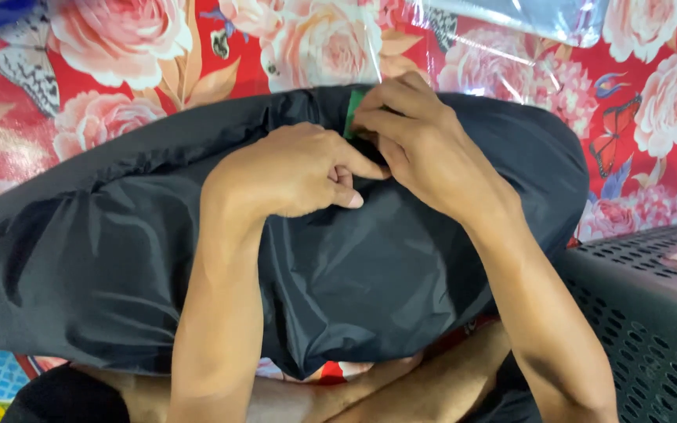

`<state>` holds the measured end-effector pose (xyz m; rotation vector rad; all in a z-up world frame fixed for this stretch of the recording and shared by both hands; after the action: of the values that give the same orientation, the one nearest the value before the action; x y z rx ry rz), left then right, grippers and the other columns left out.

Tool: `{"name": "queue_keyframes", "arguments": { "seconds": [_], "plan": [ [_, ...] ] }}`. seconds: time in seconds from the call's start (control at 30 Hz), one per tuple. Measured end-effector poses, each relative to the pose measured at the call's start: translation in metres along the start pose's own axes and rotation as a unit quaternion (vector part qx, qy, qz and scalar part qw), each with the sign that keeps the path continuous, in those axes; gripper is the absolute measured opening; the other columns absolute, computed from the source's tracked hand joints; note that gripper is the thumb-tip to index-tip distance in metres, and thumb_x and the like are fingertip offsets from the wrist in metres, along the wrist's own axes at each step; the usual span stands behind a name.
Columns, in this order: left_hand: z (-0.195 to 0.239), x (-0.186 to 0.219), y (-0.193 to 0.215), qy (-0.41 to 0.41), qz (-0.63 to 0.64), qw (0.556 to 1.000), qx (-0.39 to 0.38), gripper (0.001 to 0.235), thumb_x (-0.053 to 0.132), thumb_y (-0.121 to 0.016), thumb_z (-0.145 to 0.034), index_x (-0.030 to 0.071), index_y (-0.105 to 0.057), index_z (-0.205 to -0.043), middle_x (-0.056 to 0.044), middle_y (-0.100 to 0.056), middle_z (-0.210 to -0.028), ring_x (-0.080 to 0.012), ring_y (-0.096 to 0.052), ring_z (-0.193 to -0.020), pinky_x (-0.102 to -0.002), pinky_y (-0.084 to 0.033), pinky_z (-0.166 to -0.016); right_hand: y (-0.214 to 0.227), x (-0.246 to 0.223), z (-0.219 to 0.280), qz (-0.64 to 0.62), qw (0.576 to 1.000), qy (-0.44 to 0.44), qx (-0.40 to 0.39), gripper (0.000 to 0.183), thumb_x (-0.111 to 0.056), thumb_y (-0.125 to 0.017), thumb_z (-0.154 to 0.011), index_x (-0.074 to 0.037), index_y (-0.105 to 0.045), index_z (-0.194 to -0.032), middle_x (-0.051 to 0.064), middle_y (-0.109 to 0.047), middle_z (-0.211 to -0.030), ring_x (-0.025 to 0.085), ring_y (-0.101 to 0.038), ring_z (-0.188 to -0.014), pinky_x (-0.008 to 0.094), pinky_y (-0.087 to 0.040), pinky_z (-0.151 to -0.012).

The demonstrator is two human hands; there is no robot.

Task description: The person cleans a black motorcycle seat cover by hand using a green block to rub the surface and then wipes it down.

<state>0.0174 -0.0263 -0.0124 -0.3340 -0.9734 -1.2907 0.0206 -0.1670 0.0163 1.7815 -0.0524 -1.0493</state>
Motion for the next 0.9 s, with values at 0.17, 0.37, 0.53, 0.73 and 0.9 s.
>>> {"name": "queue_keyframes", "arguments": {
  "seconds": [0.17,0.37,0.53,0.73,0.9],
  "plan": [
    [-0.003,-0.004,-0.001,0.023,-0.013,1.0,0.0,0.048,0.025,-0.068,-0.093,0.044,-0.068,-0.137,0.006,-0.075,-0.089,-0.0131,-0.068,-0.085,-0.032,-0.044,-0.084,0.004,0.009,-0.007,0.017,0.999,0.0,0.028,0.018,0.018,-0.052,-0.101,0.009,-0.067,-0.106,0.017,-0.059,-0.103,0.035,-0.052,-0.095,0.045,-0.045,-0.087],
    [-0.002,-0.003,-0.002,0.027,-0.005,1.0,0.002,0.048,0.025,-0.069,-0.092,0.041,-0.068,-0.138,0.006,-0.08,-0.099,-0.0122,-0.071,-0.093,-0.031,-0.046,-0.087,0.001,0.009,-0.007,-0.003,1.0,-0.004,0.02,0.026,0.015,-0.039,-0.104,0.009,-0.064,-0.104,0.018,-0.058,-0.105,0.036,-0.049,-0.096,0.046,-0.043,-0.083],
    [-0.001,0.002,-0.001,-0.014,-0.034,0.999,-0.003,0.023,0.024,-0.067,-0.094,0.031,-0.081,-0.111,0.0,-0.045,-0.051,-0.0187,-0.04,-0.057,-0.036,-0.034,-0.065,-0.008,0.016,-0.002,0.015,1.0,-0.008,-0.005,0.008,0.011,-0.06,-0.103,0.006,-0.065,-0.107,0.015,-0.055,-0.106,0.032,-0.046,-0.093,0.044,-0.042,-0.08],
    [0.006,-0.002,0.002,0.072,0.016,0.997,-0.008,0.053,0.025,-0.066,-0.094,0.051,-0.063,-0.141,0.007,-0.077,-0.101,-0.0112,-0.068,-0.095,-0.028,-0.045,-0.09,0.027,0.039,0.022,0.026,0.984,-0.12,0.125,0.009,0.01,-0.065,-0.108,0.005,-0.072,-0.108,0.015,-0.067,-0.107,0.031,-0.062,-0.103,0.039,-0.049,-0.09],
    [0.006,0.001,0.003,0.061,0.011,0.998,-0.005,0.048,0.029,-0.063,-0.097,0.05,-0.064,-0.14,0.006,-0.078,-0.11,-0.0136,-0.07,-0.099,-0.029,-0.046,-0.091,0.038,0.027,0.081,0.01,0.945,-0.254,0.208,0.015,0.001,-0.044,-0.116,0.005,-0.053,-0.127,0.019,-0.06,-0.121,0.03,-0.062,-0.111,0.038,-0.051,-0.096]
  ]
}}
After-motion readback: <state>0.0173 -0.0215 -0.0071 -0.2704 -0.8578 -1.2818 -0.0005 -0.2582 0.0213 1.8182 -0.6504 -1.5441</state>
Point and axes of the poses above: each hand's wrist, its own z-axis away from the middle knuckle, its own y-axis out of the back of the hand, x = y × z, the point moved 4 cm from there along -z, towards the middle knuckle
